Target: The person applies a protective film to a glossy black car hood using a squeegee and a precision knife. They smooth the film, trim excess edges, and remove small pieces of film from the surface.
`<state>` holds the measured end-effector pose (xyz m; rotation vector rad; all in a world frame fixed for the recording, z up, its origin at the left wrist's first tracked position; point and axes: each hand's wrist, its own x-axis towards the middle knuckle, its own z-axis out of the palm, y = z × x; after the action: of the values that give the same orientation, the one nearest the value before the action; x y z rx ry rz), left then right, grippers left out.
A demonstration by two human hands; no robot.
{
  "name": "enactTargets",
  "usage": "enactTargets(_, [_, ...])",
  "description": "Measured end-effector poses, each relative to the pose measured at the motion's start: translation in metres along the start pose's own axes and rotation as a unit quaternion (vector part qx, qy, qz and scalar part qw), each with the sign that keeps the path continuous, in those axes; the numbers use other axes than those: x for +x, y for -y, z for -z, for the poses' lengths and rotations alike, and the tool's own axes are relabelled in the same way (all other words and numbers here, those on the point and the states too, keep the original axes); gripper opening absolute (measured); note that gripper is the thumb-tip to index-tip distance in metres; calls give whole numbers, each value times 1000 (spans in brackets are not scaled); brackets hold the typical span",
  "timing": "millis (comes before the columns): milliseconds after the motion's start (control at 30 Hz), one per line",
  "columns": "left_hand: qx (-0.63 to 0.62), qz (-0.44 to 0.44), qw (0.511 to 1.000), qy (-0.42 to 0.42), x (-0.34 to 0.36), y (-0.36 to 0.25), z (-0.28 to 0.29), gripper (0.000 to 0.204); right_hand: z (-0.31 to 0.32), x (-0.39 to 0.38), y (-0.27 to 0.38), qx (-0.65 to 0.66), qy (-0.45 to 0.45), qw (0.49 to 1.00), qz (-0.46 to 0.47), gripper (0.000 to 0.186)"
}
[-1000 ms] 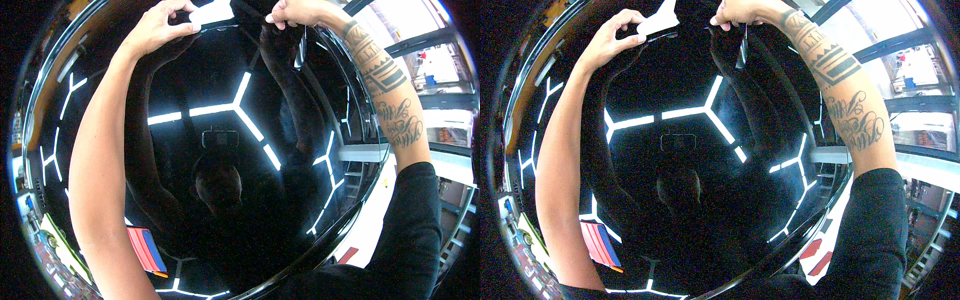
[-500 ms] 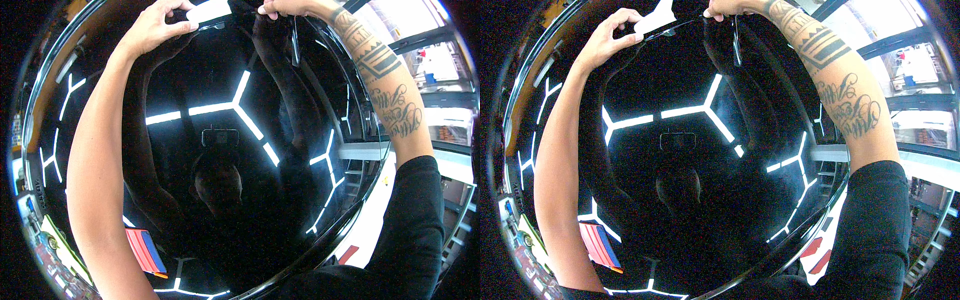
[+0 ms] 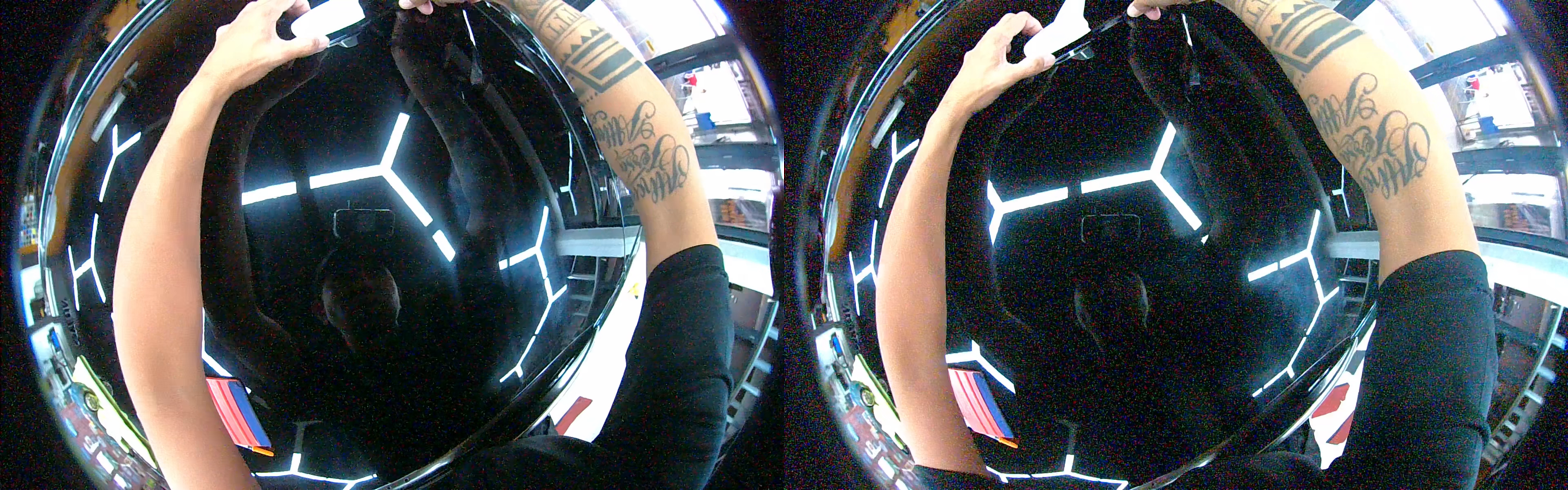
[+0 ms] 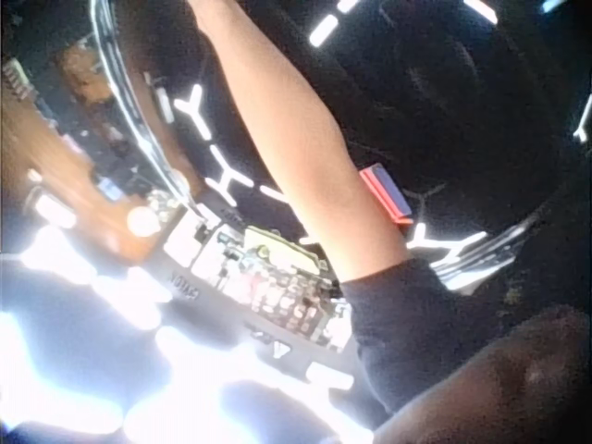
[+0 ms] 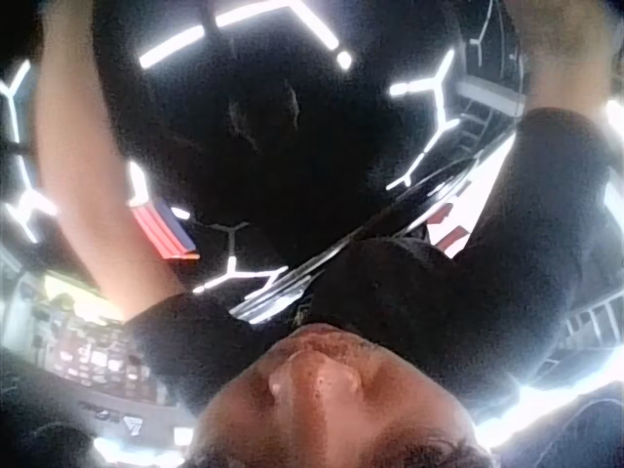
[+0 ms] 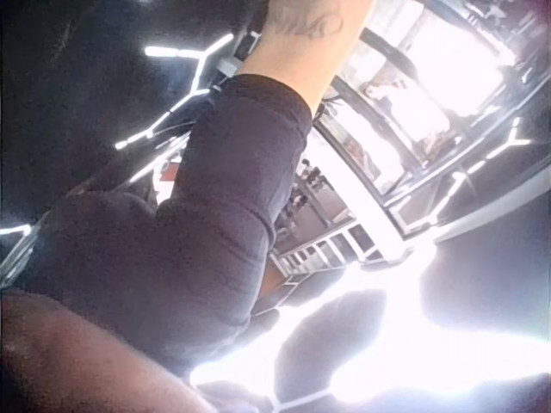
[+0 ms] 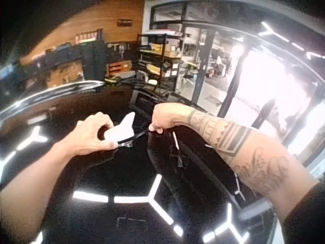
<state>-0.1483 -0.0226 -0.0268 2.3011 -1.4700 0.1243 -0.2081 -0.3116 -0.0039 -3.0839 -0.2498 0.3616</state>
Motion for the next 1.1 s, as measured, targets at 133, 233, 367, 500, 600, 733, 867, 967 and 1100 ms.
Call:
enactTargets(133, [74, 60, 995, -14, 2, -20, -8, 43, 6, -2, 11, 9, 1, 1000, -10, 40])
enactTargets(233, [105, 69, 992, -30, -2, -23, -9, 44, 16, -9, 25, -55, -21, 998, -9, 39])
enactTargets(367, [53, 17, 996, -75, -3, -18, -13, 43, 22, -26, 27, -51, -24, 998, 16, 36])
enactTargets(500, [20, 59, 998, -32, 4, -29, -10, 39, 24, -65, 24, 55, -36, 997, -28, 32])
enactTargets(600, [41, 53, 997, -47, -2, -25, -13, 37, 26, -78, 33, 89, -50, 994, -45, 30])
enactTargets(733, [59, 55, 995, -52, -6, -20, -13, 38, 18, -70, 36, 129, -60, 987, -68, 29])
enactTargets(867, [41, 65, 996, -49, 3, -27, -16, 39, 21, -62, 26, 131, -26, 987, -87, 29])
enactTargets(967, [53, 61, 996, -49, 6, -28, -14, 38, 20, -51, 25, 77, -39, 994, -73, 30])
enactTargets(1100, [66, 49, 995, -55, -1, -28, -15, 37, 21, -51, 45, 30, -65, 986, -149, 38])
